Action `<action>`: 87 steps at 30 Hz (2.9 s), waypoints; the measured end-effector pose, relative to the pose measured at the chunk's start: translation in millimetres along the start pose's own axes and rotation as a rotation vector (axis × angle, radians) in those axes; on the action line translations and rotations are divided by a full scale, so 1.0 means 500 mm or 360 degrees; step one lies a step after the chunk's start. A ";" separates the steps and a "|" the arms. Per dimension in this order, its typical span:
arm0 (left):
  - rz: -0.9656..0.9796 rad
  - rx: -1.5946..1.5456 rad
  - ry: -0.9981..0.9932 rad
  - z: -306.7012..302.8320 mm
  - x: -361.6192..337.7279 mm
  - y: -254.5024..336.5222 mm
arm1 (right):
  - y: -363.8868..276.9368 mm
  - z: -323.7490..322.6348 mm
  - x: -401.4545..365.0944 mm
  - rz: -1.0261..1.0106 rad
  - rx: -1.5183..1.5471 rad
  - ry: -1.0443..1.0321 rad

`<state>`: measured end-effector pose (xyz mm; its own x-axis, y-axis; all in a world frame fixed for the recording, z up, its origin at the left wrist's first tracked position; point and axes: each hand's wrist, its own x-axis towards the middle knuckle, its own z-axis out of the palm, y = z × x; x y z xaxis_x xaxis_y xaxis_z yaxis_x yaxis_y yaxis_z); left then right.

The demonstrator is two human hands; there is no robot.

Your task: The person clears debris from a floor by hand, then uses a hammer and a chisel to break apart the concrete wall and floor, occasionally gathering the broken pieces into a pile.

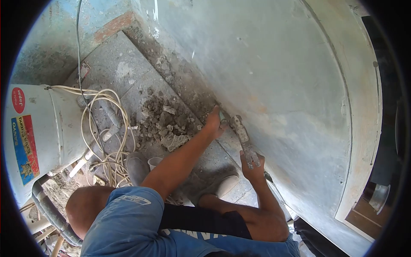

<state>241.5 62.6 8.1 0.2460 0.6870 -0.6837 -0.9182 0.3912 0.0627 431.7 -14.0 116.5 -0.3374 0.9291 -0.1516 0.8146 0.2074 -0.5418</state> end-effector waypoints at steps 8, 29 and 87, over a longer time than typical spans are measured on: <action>0.0048 -0.0135 -0.0051 0.010 -0.001 0.017 | -0.069 -0.052 -0.017 -0.0267 0.0017 0.0210; 0.0069 -0.0028 0.0172 0.024 0.001 0.018 | 0.029 0.052 0.023 0.0089 -0.0253 -0.0295; 0.0479 0.0089 0.0440 -0.060 0.041 0.224 | -0.178 -0.032 0.060 0.0287 0.0323 -0.0227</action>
<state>134.5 102.0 -20.6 -0.1304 0.5885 -0.7979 -0.9162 0.2360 0.3238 356.7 0.6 173.3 -0.2707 0.8900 -0.3670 0.7613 -0.0354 -0.6474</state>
